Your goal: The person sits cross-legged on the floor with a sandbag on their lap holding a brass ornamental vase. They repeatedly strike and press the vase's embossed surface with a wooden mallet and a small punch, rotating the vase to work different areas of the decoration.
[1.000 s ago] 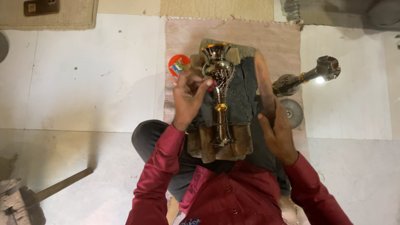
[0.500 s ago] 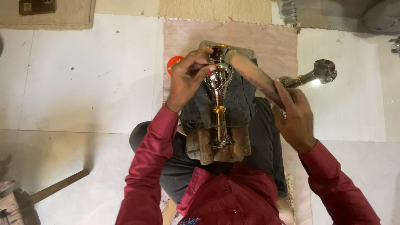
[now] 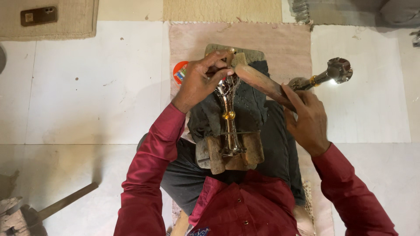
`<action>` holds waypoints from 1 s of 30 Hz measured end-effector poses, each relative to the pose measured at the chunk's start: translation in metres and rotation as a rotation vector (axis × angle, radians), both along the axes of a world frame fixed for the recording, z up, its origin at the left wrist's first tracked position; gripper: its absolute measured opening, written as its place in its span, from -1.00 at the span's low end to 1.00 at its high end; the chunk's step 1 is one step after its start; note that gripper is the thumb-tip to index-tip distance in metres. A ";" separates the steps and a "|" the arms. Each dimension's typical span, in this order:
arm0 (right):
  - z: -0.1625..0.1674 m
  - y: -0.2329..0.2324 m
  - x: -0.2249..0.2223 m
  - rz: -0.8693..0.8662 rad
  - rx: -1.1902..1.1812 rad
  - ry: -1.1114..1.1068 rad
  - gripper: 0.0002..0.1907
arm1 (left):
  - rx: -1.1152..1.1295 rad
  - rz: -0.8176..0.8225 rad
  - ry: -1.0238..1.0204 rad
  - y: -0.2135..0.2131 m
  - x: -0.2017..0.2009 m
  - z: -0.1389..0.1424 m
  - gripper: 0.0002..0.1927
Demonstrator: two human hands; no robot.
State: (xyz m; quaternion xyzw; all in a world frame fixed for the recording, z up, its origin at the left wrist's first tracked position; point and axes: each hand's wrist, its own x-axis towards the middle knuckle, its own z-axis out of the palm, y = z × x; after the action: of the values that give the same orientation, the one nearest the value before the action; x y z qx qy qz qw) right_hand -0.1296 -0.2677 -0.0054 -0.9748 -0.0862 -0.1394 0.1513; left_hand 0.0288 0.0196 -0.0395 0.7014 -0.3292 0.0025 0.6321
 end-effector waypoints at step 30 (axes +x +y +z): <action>0.135 0.009 0.101 0.490 -0.332 -0.233 -0.40 | -0.102 0.329 -0.005 -0.015 -0.026 -0.018 -0.61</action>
State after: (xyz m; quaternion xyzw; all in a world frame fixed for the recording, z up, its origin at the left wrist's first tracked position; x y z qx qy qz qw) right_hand -0.0288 -0.2590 0.1299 -0.9138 -0.3570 -0.1936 0.0084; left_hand 0.0029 0.0047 -0.0577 0.7129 -0.2108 0.1244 0.6571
